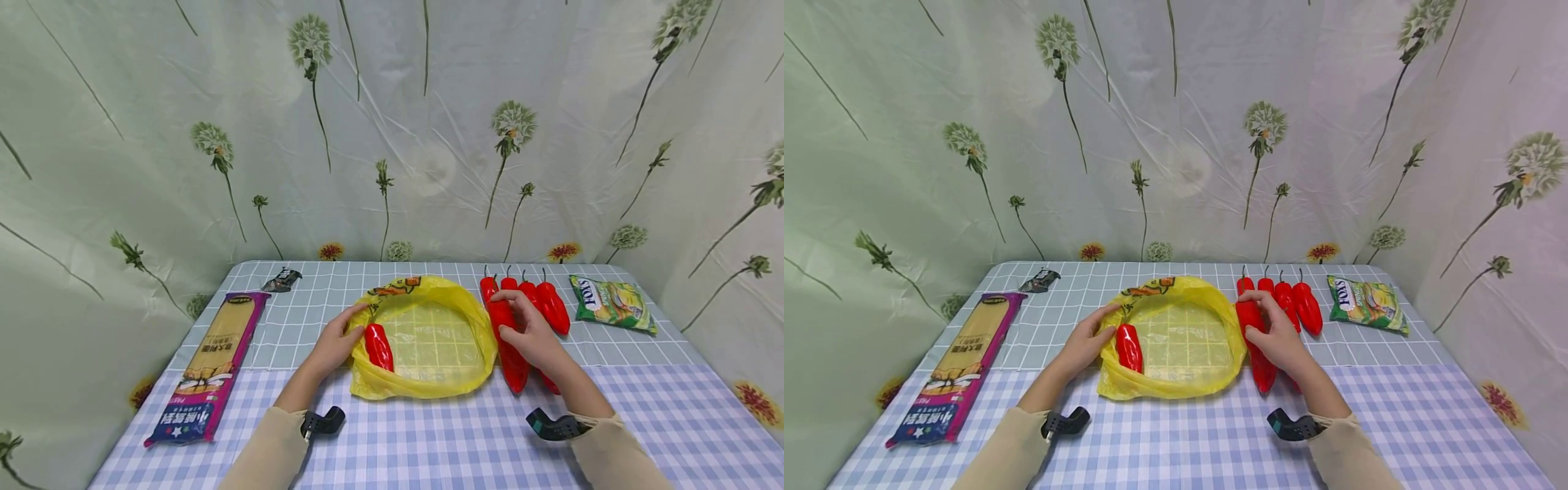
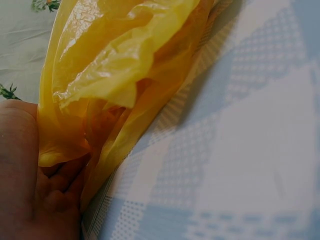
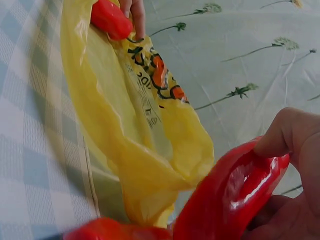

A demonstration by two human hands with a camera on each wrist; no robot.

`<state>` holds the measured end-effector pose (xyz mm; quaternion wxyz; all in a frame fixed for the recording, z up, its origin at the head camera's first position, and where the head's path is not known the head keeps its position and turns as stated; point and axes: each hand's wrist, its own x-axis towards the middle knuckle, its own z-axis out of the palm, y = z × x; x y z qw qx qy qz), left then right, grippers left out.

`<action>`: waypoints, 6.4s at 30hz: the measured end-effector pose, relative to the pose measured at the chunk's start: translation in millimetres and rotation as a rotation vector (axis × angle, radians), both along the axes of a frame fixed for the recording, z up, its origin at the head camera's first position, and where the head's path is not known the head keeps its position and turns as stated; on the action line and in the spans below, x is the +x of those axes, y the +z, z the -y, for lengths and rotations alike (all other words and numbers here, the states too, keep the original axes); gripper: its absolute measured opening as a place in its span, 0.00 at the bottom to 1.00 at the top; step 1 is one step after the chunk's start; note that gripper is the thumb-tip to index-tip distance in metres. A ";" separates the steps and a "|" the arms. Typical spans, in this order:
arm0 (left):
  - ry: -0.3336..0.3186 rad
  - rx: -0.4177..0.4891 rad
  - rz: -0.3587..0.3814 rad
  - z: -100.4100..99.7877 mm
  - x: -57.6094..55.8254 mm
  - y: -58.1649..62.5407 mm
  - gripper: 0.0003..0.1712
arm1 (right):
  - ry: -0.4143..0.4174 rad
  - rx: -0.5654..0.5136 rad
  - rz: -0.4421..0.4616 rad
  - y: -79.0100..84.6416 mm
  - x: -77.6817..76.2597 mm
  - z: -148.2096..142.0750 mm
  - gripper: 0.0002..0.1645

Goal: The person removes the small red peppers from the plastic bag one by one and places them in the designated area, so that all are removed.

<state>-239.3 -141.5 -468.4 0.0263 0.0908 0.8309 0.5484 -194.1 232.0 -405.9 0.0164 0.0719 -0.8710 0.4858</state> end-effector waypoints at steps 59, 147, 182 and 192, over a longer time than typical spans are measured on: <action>0.015 -0.021 0.038 -1.1 1.9 6.4 0.29 | -0.132 0.032 0.040 -18.1 6.4 -83.3 0.34; 0.000 -0.010 0.026 -0.6 1.9 4.7 0.29 | -0.194 0.505 0.029 -18.5 11.1 -97.0 0.28; 0.008 -0.015 0.028 -0.4 -0.8 1.2 0.29 | -0.109 0.322 -0.149 13.7 -4.7 -21.4 0.20; -0.003 -0.010 0.005 -0.5 1.5 4.7 0.28 | -0.024 0.266 -0.165 9.7 -10.6 17.4 0.22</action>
